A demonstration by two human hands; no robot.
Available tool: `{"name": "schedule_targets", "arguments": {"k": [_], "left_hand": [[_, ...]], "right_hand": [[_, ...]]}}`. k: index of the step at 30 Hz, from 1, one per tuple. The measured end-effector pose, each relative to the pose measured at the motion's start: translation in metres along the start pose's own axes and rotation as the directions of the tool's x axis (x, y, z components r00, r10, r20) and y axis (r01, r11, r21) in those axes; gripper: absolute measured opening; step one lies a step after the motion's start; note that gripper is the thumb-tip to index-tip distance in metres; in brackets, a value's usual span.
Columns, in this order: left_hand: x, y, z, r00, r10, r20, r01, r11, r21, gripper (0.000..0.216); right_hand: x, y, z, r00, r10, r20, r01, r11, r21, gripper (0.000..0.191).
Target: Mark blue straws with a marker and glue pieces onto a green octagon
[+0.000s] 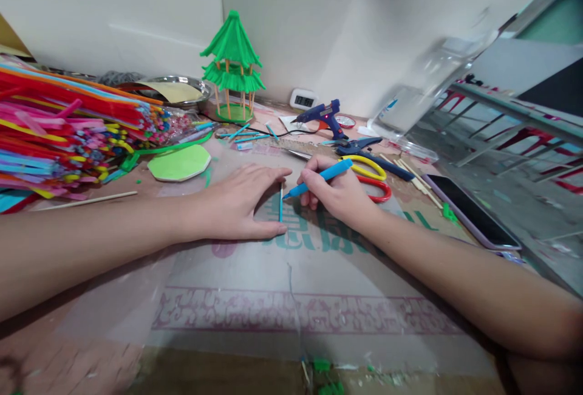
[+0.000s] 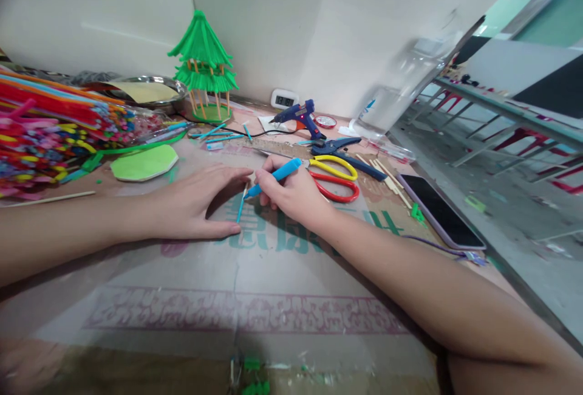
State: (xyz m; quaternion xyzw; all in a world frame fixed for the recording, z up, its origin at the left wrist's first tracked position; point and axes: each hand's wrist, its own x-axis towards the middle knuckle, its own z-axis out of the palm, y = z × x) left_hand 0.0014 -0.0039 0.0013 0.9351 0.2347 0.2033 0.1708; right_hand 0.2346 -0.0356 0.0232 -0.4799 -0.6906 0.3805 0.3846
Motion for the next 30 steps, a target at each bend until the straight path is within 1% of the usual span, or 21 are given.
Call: {"name": "schedule_targets", "arguments": {"k": [5,16,18,22,26,28,30], "left_hand": [[0.0003,0.0018,-0.0009,1.000,-0.011,0.007,0.011,1.000,0.006,0.081],[0.0015,0.0018,-0.0009,1.000,-0.015,0.011,0.015,0.999,0.032,0.078],[0.0020,0.0029,-0.0012,1.000,-0.022,0.010,0.022,0.999,0.024,0.078],[0.0022,0.0052,-0.0016,0.999,-0.054,0.010,0.054,0.999,0.000,0.082],[0.0008,0.0066,-0.0022,0.994,-0.109,0.019,0.110,0.994,-0.013,0.071],[0.0000,0.0068,-0.0026,0.996,-0.089,0.021,0.089,0.996,-0.017,0.063],[-0.0007,0.0069,-0.0028,0.999,-0.038,0.021,0.039,0.999,-0.008,0.054]], "right_hand": [[-0.0006,-0.0016,0.0003,0.999,0.009,0.046,-0.009,1.000,0.012,0.028],[0.0071,0.0034,0.0002,0.998,-0.026,-0.055,0.026,1.000,-0.008,0.028],[0.0065,0.0035,-0.0002,0.998,-0.031,-0.055,0.031,0.999,-0.009,0.028],[0.0054,0.0028,-0.0007,1.000,-0.004,-0.018,0.004,1.000,-0.016,0.028],[0.0065,0.0039,-0.0008,1.000,0.005,-0.023,-0.005,1.000,-0.011,0.028],[0.0073,0.0051,-0.0009,1.000,0.002,-0.028,-0.003,1.000,-0.007,0.028],[0.0077,0.0061,-0.0012,1.000,-0.004,-0.026,0.004,1.000,-0.005,0.028]]}}
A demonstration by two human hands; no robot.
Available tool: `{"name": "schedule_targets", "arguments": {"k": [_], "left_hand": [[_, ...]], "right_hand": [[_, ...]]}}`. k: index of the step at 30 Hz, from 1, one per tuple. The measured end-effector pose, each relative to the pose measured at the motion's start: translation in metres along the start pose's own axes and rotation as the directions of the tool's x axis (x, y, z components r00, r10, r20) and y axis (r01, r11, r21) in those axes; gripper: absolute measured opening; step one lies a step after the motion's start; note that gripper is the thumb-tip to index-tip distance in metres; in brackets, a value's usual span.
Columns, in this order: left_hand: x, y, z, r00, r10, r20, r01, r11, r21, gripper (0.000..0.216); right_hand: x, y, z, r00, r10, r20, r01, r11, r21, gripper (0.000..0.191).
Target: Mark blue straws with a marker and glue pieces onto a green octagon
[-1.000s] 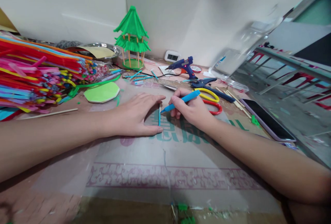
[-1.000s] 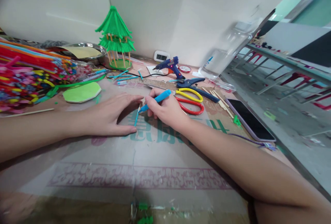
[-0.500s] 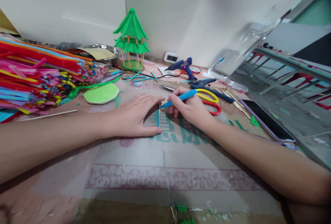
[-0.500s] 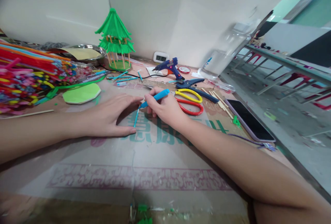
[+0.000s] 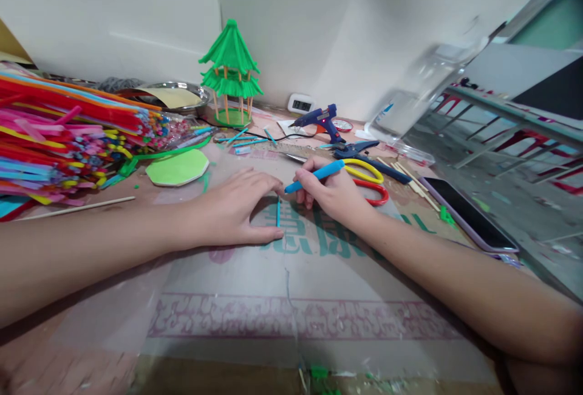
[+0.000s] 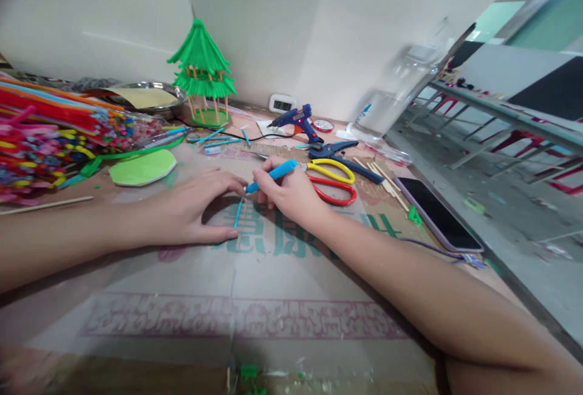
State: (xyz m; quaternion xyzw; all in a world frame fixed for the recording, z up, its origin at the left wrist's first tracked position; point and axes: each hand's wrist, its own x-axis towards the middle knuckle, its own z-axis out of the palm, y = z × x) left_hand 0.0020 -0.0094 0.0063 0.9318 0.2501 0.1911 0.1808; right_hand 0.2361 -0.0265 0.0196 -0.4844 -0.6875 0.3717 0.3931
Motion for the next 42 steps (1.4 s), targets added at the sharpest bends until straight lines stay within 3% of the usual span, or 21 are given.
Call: {"name": "schedule_targets", "arguments": {"k": [3,12,42], "left_hand": [[-0.0011,0.0003,-0.0003,0.999,0.053,-0.009,-0.052,0.997,0.051,0.045],[-0.0029,0.0030,-0.0021,0.994,0.098,-0.053,-0.090,0.985,0.145,0.044],[-0.0015,0.0053,-0.0029,0.999,0.053,-0.001,-0.053,0.989,0.141,0.046]], "right_hand": [[0.0001,0.0003,-0.0002,1.000,-0.001,0.005,0.001,1.000,0.001,0.028],[0.0035,0.0031,-0.0001,0.999,-0.019,-0.027,0.020,1.000,0.015,0.027],[0.0045,0.0042,-0.0013,0.997,-0.033,-0.064,0.034,0.999,0.014,0.033]]}}
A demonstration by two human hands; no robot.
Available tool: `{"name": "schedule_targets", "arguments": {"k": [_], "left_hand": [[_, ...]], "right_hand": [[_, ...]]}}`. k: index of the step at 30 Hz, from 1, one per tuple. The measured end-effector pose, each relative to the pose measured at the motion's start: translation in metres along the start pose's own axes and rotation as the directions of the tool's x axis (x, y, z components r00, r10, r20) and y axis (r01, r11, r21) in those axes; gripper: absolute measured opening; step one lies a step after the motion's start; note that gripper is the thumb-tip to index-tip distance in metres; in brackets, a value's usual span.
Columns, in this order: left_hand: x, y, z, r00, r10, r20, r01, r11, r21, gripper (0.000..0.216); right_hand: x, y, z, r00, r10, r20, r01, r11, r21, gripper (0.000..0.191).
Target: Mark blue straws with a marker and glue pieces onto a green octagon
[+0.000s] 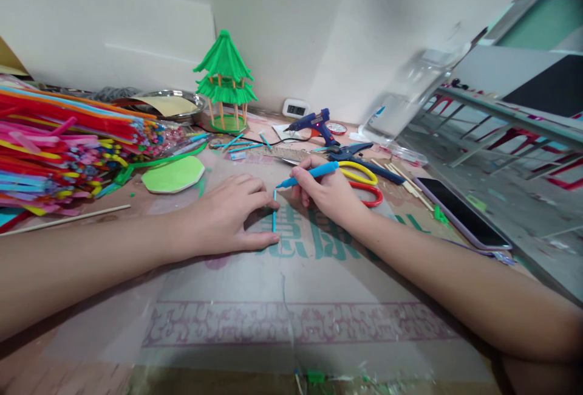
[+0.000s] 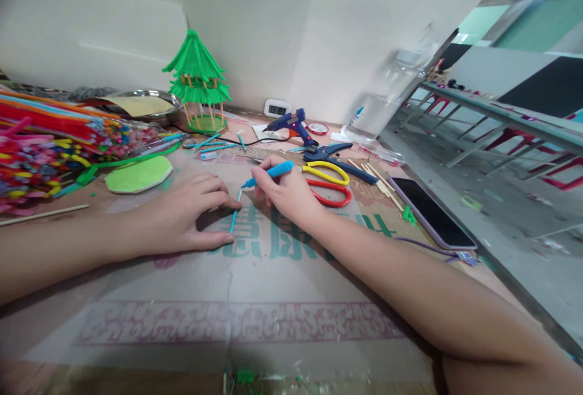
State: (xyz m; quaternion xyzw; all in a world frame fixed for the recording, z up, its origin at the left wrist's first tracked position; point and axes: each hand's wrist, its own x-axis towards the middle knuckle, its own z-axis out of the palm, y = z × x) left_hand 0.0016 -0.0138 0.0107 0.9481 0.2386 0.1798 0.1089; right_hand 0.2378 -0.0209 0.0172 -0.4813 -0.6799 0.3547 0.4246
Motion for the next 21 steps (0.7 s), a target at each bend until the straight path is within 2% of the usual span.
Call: {"name": "schedule_targets", "arguments": {"k": [5,11,21], "left_hand": [[0.0007,0.0014,-0.0005,0.999,-0.033,0.012,0.034,0.999,-0.021,0.046],[0.0005,-0.0004,0.0032,0.991,-0.129,-0.027,0.126,0.989,-0.070,0.083],[0.0004,-0.0036,0.0049,0.989,-0.145,-0.009,0.142,0.980,-0.138,0.102]], "right_hand": [[0.0002,-0.0001,0.0003,1.000,0.023,0.019,-0.023,1.000,0.002,0.033],[-0.0002,-0.0017,0.0008,1.000,0.008,0.011,-0.008,1.000,-0.009,0.027],[-0.0020,-0.0028,-0.0005,0.999,0.037,0.024,-0.036,0.999,-0.033,0.027]]}}
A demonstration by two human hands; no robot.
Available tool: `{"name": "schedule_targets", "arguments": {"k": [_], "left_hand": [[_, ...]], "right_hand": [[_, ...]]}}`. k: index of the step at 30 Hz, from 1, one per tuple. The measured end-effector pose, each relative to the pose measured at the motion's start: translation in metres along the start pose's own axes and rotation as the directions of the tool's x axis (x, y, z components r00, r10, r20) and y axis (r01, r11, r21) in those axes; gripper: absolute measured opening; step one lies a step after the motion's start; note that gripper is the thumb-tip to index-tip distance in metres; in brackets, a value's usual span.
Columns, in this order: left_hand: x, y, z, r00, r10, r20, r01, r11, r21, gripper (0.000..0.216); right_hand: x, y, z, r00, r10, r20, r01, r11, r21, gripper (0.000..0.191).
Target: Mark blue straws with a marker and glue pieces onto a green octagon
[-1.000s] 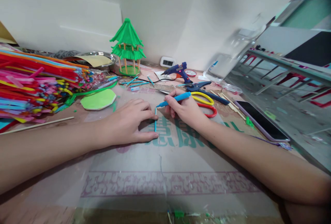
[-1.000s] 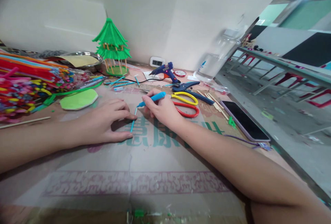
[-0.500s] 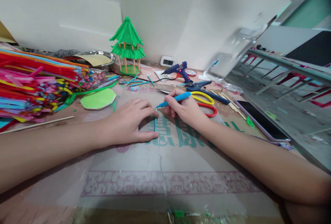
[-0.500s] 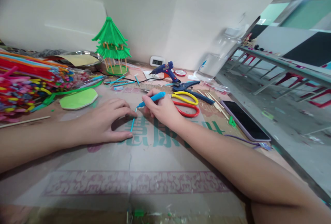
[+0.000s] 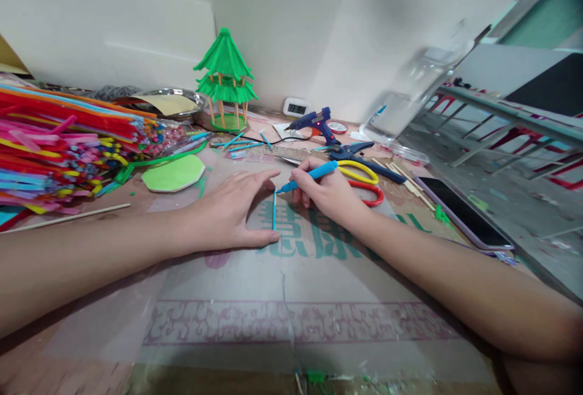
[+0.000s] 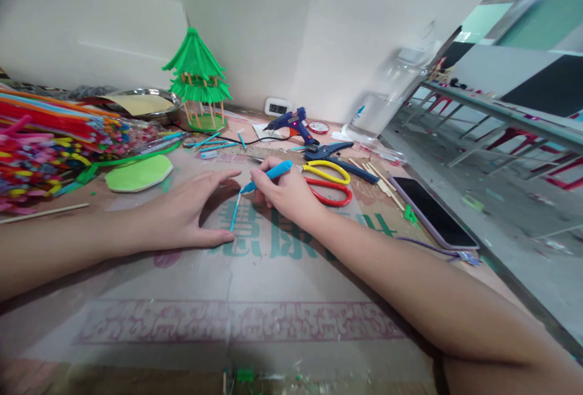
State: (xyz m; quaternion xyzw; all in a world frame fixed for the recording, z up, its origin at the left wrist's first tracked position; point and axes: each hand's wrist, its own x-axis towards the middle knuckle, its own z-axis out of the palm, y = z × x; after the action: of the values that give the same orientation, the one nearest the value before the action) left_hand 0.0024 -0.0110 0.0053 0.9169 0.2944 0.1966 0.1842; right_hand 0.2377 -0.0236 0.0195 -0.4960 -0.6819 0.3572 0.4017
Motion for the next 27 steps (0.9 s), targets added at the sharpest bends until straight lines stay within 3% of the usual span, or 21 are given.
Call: {"name": "schedule_targets", "arguments": {"k": [7,18,27], "left_hand": [[-0.0001,-0.0023,0.0017,0.999,0.031,-0.033,-0.031,1.000,-0.005,0.097],[0.0002,-0.0010,-0.0005,1.000,0.027,-0.009,-0.027,1.000,0.005,0.094],[-0.0016,-0.0045,0.0015,0.999,0.028,-0.023,-0.027,0.999,0.023,0.093]], "right_hand": [[-0.0043,-0.0048,0.0012,0.996,0.044,0.079,-0.047,0.998,0.038,0.030],[-0.0011,-0.0021,0.0015,0.999,-0.017,0.033,0.016,0.999,0.035,0.029],[-0.0059,-0.0051,0.0012,0.988,0.004,0.154,-0.012,0.999,0.048,0.031]]}}
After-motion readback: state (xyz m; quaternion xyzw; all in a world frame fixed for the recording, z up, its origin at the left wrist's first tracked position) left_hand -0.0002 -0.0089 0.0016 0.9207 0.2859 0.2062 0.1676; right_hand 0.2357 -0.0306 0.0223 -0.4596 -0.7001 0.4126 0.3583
